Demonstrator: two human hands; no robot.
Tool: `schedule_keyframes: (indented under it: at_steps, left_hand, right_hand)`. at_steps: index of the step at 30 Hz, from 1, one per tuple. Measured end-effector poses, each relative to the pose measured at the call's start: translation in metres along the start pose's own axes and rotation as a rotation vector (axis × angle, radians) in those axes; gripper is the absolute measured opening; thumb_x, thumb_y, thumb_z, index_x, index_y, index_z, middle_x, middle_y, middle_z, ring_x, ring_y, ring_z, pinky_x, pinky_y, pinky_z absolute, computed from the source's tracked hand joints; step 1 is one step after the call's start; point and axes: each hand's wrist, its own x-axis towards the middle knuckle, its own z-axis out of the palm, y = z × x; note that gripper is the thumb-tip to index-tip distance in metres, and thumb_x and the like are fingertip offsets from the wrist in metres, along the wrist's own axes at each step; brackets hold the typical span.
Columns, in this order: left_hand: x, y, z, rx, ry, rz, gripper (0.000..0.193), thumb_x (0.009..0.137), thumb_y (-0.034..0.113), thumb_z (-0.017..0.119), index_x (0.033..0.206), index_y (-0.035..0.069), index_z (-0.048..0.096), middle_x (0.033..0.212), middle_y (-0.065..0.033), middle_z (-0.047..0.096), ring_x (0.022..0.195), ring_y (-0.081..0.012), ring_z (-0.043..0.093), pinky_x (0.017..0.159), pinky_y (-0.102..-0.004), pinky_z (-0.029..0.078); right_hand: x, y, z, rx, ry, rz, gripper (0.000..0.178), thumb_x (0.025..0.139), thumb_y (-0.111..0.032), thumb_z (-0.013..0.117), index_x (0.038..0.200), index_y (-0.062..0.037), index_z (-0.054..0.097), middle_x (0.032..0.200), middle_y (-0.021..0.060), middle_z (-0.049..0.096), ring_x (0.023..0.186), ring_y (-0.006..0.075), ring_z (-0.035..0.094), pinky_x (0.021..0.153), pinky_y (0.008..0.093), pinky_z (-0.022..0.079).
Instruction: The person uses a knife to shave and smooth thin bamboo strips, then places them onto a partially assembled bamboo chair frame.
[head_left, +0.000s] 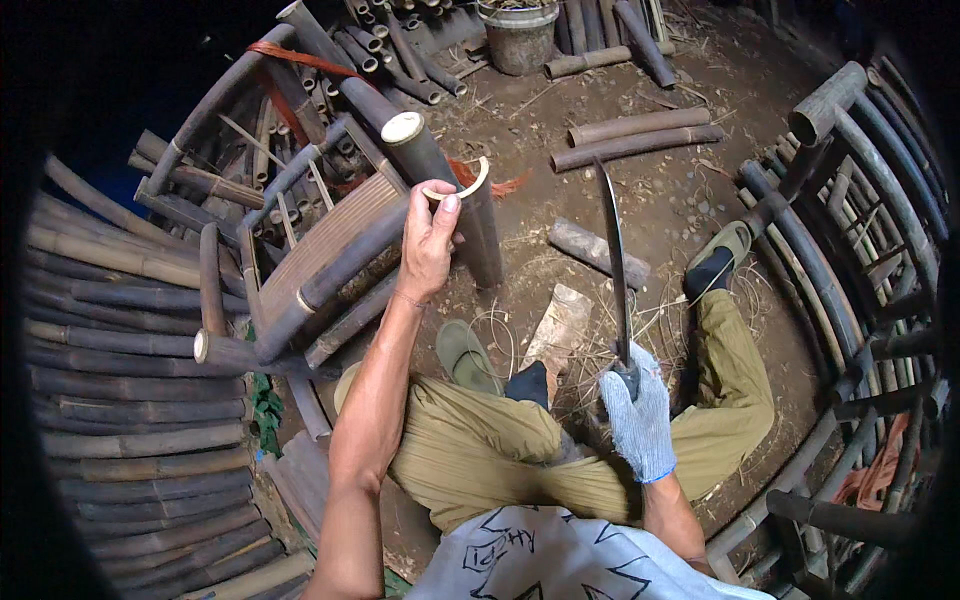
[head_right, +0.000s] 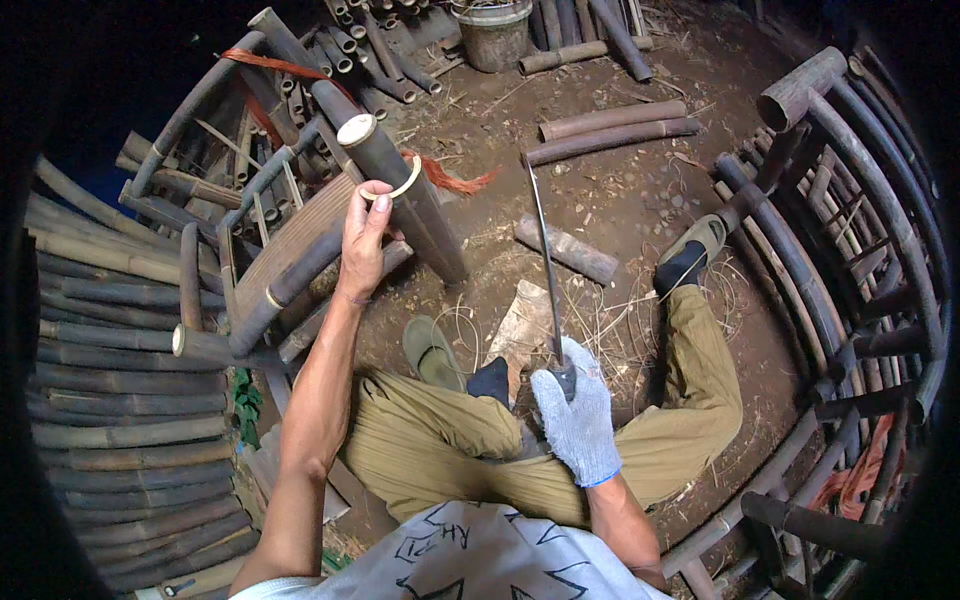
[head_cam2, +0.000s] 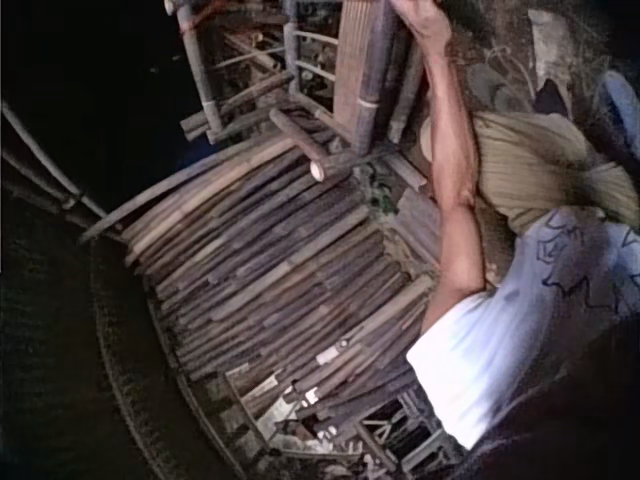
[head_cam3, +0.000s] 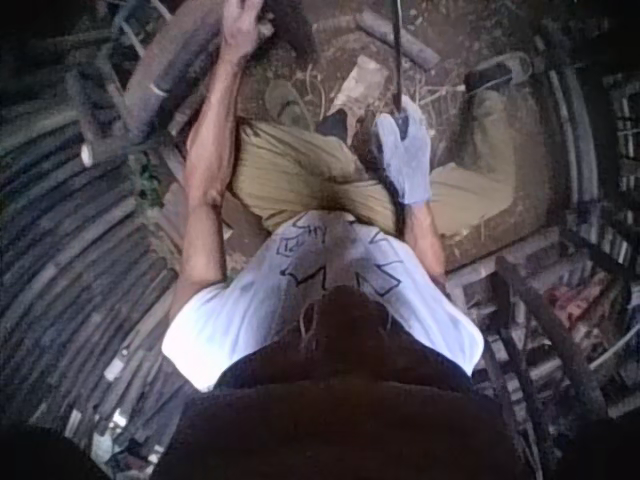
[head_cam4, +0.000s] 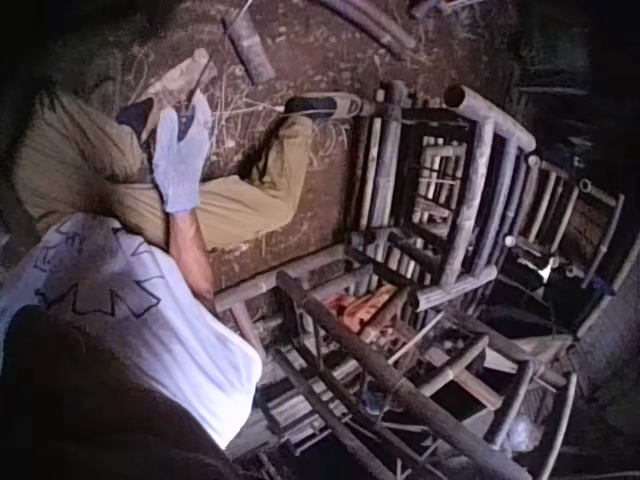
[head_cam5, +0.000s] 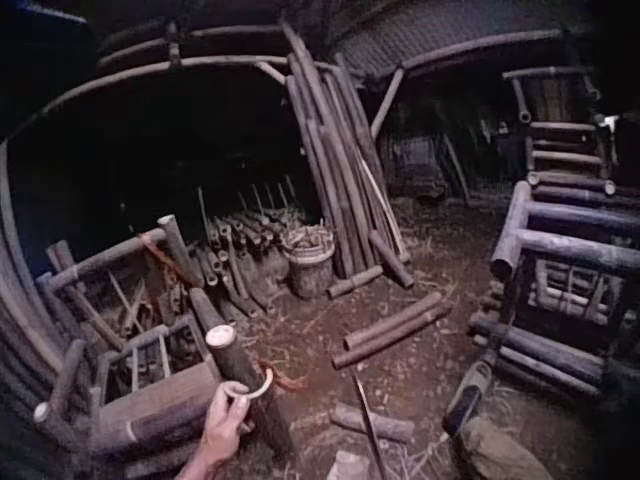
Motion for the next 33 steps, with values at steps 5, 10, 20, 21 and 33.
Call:
schedule_keyframes:
  at_steps: [5,10,20,21,33]
  left_hand:
    - [-0.034,-0.009,0.028,-0.096,-0.045,-0.064,0.036,0.100,0.037,0.052,0.115,0.005,0.046,0.095,-0.0033,0.045,0.078,-0.0117,0.047,0.068,-0.0273,0.044]
    - [-0.052,-0.014,0.043,0.029,-0.012,0.058,0.046,0.093,0.043,0.061,0.109,0.002,0.048,0.091,-0.0072,0.046,0.086,-0.0167,0.045,0.080,-0.0317,0.040]
    - [-0.089,-0.026,0.039,0.070,-0.065,0.077,0.060,0.084,0.059,0.064,0.101,0.004,0.047,0.088,-0.0050,0.044,0.083,-0.0153,0.043,0.076,-0.0310,0.040]
    - [-0.089,-0.022,0.039,0.086,-0.069,0.079,0.062,0.083,0.060,0.064,0.101,0.003,0.047,0.089,-0.0054,0.044,0.083,-0.0161,0.044,0.077,-0.0313,0.040]
    - [-0.090,-0.021,0.040,0.084,-0.017,0.089,0.059,0.081,0.055,0.063,0.093,0.001,0.045,0.083,-0.0115,0.044,0.077,-0.0229,0.045,0.072,-0.0375,0.041]
  right_hand:
    - [0.007,-0.008,0.015,-0.021,-0.016,-0.151,0.038,0.099,-0.015,0.052,0.134,-0.0011,0.050,0.087,0.0027,0.058,0.070,0.0069,0.056,0.061,0.0246,0.049]
    - [0.009,-0.046,0.026,-0.143,-0.034,-0.190,0.040,0.097,-0.023,0.058,0.129,0.0011,0.056,0.110,0.0252,0.065,0.101,0.0364,0.066,0.089,0.0419,0.051]
    - [0.012,-0.057,0.051,-0.196,-0.099,-0.298,0.039,0.096,-0.026,0.061,0.124,0.0007,0.056,0.104,0.0257,0.066,0.092,0.0420,0.067,0.081,0.0464,0.053]
    - [0.011,-0.055,0.054,-0.204,-0.095,-0.285,0.039,0.096,-0.026,0.062,0.124,0.0005,0.056,0.104,0.0256,0.066,0.091,0.0419,0.067,0.080,0.0466,0.053]
    - [0.009,-0.049,0.060,-0.244,-0.056,-0.359,0.040,0.097,-0.028,0.061,0.126,-0.0010,0.054,0.103,0.0255,0.065,0.090,0.0436,0.066,0.079,0.0466,0.054]
